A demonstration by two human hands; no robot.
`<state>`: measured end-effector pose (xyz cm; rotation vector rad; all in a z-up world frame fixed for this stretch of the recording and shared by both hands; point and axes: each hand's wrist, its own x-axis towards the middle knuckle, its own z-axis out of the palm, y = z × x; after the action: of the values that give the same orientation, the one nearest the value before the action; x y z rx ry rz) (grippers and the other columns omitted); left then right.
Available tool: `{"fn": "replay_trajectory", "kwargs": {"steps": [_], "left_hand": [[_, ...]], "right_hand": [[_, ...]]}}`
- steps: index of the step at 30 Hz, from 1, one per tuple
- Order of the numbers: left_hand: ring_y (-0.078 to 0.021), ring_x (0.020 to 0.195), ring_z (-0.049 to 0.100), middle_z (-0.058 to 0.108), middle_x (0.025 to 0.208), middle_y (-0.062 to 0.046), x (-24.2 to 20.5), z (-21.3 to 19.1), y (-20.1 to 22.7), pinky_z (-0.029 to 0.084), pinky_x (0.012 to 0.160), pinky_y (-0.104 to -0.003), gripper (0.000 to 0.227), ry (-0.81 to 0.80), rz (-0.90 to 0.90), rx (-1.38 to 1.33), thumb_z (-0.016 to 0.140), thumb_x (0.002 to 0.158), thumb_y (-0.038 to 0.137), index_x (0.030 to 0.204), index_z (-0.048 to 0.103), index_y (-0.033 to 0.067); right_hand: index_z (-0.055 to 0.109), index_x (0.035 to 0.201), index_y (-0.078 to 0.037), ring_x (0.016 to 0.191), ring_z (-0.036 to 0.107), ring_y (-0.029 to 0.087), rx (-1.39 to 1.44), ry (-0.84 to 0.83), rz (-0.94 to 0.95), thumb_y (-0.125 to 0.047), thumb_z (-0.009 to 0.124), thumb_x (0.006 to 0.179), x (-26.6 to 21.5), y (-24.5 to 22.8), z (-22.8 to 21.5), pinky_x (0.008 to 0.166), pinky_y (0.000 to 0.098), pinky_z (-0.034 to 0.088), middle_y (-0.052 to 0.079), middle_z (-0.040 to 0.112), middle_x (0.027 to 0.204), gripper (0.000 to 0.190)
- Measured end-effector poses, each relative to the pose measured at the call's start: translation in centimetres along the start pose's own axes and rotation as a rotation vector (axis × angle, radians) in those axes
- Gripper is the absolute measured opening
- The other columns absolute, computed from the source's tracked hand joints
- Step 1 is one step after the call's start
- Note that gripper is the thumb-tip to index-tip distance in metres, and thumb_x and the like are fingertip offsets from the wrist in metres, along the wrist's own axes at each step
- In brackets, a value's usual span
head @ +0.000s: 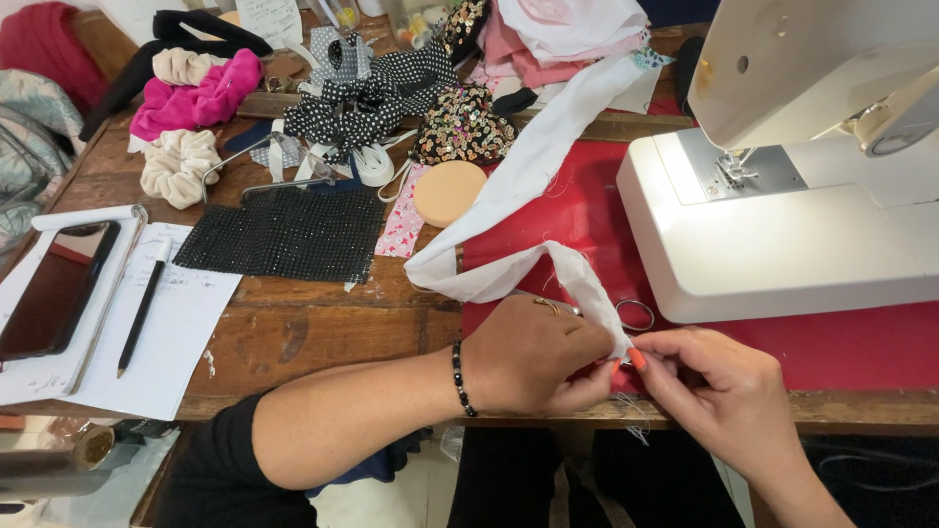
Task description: The person folds a long white fabric strip in half lengthwise and then repeatedly folds the edges inward to form a narrow tube. The hands smooth and adjust the folded edges along the strip's length. The strip remains on the worktable throughout.
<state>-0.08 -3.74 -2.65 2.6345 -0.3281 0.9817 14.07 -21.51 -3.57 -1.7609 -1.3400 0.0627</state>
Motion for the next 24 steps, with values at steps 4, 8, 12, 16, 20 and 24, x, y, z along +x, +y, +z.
{"fn": "replay_trajectory", "kwargs": {"steps": [4, 8, 12, 16, 20, 24], "left_hand": [[-0.0256, 0.051, 0.051, 0.048, 0.059, -0.004, 0.1, 0.0, 0.1, 0.028, 0.042, -0.039, 0.022, -0.012, -0.022, 0.008, 0.064, 0.088, 0.016, 0.076, 0.046, 0.0111], [-0.0258, 0.051, 0.05, 0.048, 0.061, -0.005, -0.2, 0.6, -0.2, 0.029, 0.043, -0.041, 0.025, -0.007, 0.008, 0.039, 0.065, 0.088, 0.012, 0.074, 0.044, 0.0095], [-0.0229, 0.049, 0.055, 0.055, 0.061, -0.002, -0.3, 1.0, -1.0, 0.032, 0.04, -0.04, 0.018, 0.054, -0.002, 0.066, 0.068, 0.092, 0.017, 0.08, 0.056, 0.0122], [-0.0317, 0.049, 0.061, 0.05, 0.052, -0.004, -0.1, 0.5, -1.9, 0.045, 0.042, -0.036, 0.02, 0.138, -0.003, 0.051, 0.062, 0.09, 0.019, 0.072, 0.056, 0.0139], [-0.0314, 0.047, 0.059, 0.05, 0.053, -0.006, 0.2, 0.1, -0.3, 0.043, 0.042, -0.039, 0.022, 0.182, -0.013, -0.001, 0.065, 0.09, 0.024, 0.074, 0.054, 0.0131], [-0.0302, 0.046, 0.06, 0.052, 0.053, -0.006, -0.3, 0.5, -0.6, 0.044, 0.042, -0.039, 0.019, 0.177, -0.012, 0.028, 0.066, 0.086, 0.026, 0.075, 0.058, 0.0129]], "right_hand": [[0.079, 0.095, -0.013, 0.07, 0.071, 0.006, -0.022, -0.007, -0.022, -0.019, 0.073, 0.087, 0.0, 0.1, 0.1, 0.062, 0.0213, 0.053, -0.003, 0.08, 0.085, 0.011], [0.077, 0.089, -0.016, 0.067, 0.065, 0.007, -0.065, 0.006, -0.024, -0.018, 0.075, 0.087, -0.3, 0.4, 0.5, 0.061, 0.0222, 0.05, -0.006, 0.077, 0.08, 0.004], [0.071, 0.08, -0.012, 0.058, 0.055, 0.009, -0.167, 0.128, 0.115, -0.012, 0.072, 0.086, -0.2, 0.2, 0.8, 0.057, 0.026, 0.044, -0.002, 0.066, 0.068, 0.006], [0.078, 0.086, -0.01, 0.054, 0.062, 0.017, -0.136, 0.204, 0.027, -0.01, 0.078, 0.087, -0.2, 0.7, 1.1, 0.055, 0.027, 0.053, 0.001, 0.062, 0.059, 0.001], [0.078, 0.087, -0.01, 0.053, 0.06, 0.016, -0.127, 0.194, -0.019, -0.009, 0.077, 0.088, -0.1, -0.5, 1.5, 0.054, 0.0258, 0.053, 0.0, 0.062, 0.059, 0.002], [0.077, 0.086, -0.008, 0.053, 0.058, 0.018, -0.084, 0.2, -0.056, -0.008, 0.073, 0.091, 0.0, -0.5, 1.5, 0.053, 0.027, 0.052, 0.003, 0.061, 0.059, 0.006]]}}
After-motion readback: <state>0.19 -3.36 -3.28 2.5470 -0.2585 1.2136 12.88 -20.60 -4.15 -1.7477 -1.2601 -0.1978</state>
